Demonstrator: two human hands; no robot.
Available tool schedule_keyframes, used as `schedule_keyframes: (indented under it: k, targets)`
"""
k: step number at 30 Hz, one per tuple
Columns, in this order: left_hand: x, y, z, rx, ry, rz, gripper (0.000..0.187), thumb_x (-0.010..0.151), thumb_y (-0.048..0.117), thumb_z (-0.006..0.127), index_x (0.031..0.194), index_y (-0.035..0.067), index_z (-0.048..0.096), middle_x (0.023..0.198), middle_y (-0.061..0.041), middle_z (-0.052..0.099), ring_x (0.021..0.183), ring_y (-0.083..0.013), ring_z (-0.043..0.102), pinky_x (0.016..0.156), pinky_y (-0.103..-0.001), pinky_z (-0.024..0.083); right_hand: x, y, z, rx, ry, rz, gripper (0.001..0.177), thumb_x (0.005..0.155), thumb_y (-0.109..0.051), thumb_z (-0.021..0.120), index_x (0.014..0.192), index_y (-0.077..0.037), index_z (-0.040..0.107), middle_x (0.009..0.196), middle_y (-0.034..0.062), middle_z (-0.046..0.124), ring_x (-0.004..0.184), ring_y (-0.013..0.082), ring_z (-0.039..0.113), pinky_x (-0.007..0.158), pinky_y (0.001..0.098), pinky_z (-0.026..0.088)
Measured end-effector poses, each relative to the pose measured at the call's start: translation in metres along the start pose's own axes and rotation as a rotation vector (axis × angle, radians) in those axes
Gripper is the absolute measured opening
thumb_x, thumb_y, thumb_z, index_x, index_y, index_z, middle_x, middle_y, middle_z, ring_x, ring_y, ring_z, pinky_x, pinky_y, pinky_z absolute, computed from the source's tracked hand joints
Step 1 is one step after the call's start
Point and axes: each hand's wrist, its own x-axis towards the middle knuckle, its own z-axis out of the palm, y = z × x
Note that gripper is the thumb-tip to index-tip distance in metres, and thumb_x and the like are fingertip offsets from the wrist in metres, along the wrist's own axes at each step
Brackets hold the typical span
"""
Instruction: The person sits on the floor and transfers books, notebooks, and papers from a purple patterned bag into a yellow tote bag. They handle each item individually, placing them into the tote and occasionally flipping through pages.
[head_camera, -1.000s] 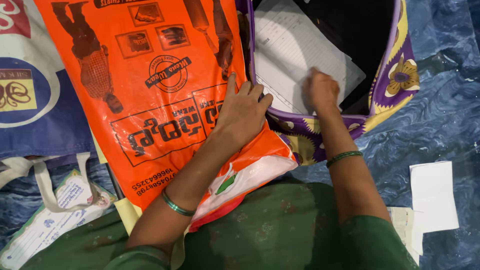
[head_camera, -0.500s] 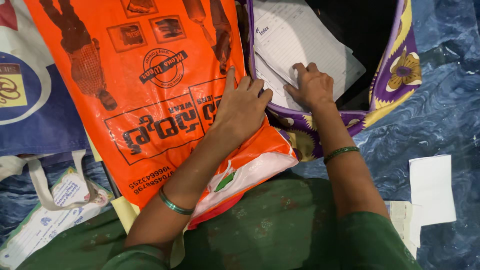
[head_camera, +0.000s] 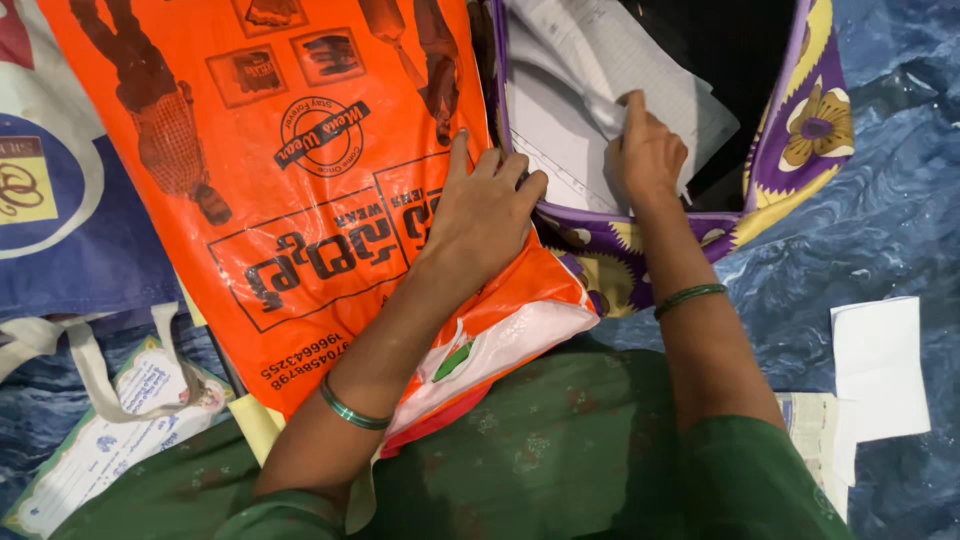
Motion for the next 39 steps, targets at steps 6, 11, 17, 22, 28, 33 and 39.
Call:
schedule_keyframes:
  k: [6, 11, 17, 22, 28, 33, 39]
  targets:
    - [0.000, 0.000, -0.003, 0.004, -0.001, 0.011, 0.034, 0.087, 0.022, 0.062, 0.120, 0.013, 0.066, 0.117, -0.010, 0.065, 0.116, -0.0312, 0.059, 0.113, -0.065, 0.023, -0.004, -0.016, -0.009, -0.004, -0.109, -0.076, 0.048, 0.082, -0.018, 0.075, 0.128, -0.017, 0.061, 0.117, 0.0140, 0.067, 0.106, 0.0348, 0.067, 0.089, 0.0513, 0.053]
    - [0.001, 0.000, -0.001, 0.002, -0.005, 0.008, 0.035, 0.087, 0.022, 0.063, 0.121, 0.013, 0.066, 0.118, -0.009, 0.065, 0.117, -0.0314, 0.058, 0.114, -0.065, 0.023, -0.005, -0.018, -0.004, -0.146, -0.206, -0.106, 0.067, 0.081, -0.049, 0.084, 0.136, -0.020, 0.059, 0.124, 0.0151, 0.058, 0.114, 0.0359, 0.061, 0.089, 0.0526, 0.052]
    - [0.001, 0.000, -0.002, -0.023, 0.008, 0.007, 0.039, 0.083, 0.024, 0.065, 0.120, 0.011, 0.066, 0.117, -0.010, 0.065, 0.117, -0.0320, 0.058, 0.113, -0.065, 0.023, 0.000, -0.019, -0.007, -0.189, -0.230, -0.140, 0.085, 0.066, -0.050, 0.089, 0.140, -0.021, 0.057, 0.122, 0.0166, 0.056, 0.112, 0.0373, 0.061, 0.088, 0.0535, 0.051]
    - [0.001, 0.001, -0.004, -0.008, 0.002, 0.007, 0.036, 0.087, 0.021, 0.064, 0.121, 0.011, 0.065, 0.119, -0.011, 0.065, 0.117, -0.0315, 0.058, 0.114, -0.065, 0.023, -0.001, -0.017, -0.013, -0.113, -0.222, -0.120, 0.054, 0.083, -0.035, 0.076, 0.133, -0.020, 0.065, 0.119, 0.0199, 0.063, 0.102, 0.0395, 0.067, 0.092, 0.0527, 0.051]
    - [0.000, 0.000, -0.003, -0.023, 0.011, 0.009, 0.035, 0.086, 0.021, 0.064, 0.120, 0.010, 0.065, 0.119, -0.011, 0.065, 0.117, -0.0325, 0.058, 0.114, -0.064, 0.022, 0.010, 0.004, 0.002, 0.166, -0.024, 0.159, 0.030, 0.109, -0.022, 0.052, 0.131, -0.006, 0.063, 0.093, 0.0236, 0.071, 0.087, 0.0409, 0.073, 0.086, 0.0506, 0.056]
    - [0.002, -0.001, 0.000, -0.027, 0.062, 0.028, 0.043, 0.079, 0.024, 0.066, 0.119, 0.009, 0.065, 0.118, -0.012, 0.065, 0.114, -0.0337, 0.058, 0.110, -0.064, 0.022, 0.008, 0.012, 0.005, 0.171, 0.268, 0.016, 0.052, 0.103, -0.002, 0.054, 0.153, -0.011, 0.043, 0.110, 0.0247, 0.071, 0.085, 0.0428, 0.072, 0.080, 0.0492, 0.056]
    - [0.000, -0.001, -0.001, -0.040, 0.005, 0.010, 0.035, 0.086, 0.020, 0.066, 0.120, 0.011, 0.065, 0.119, -0.010, 0.065, 0.117, -0.0312, 0.058, 0.115, -0.064, 0.023, 0.001, -0.009, 0.001, -0.071, 0.204, -0.169, 0.078, 0.073, 0.018, 0.054, 0.139, -0.024, 0.060, 0.144, 0.0216, 0.056, 0.074, 0.0365, 0.073, 0.065, 0.0436, 0.060]
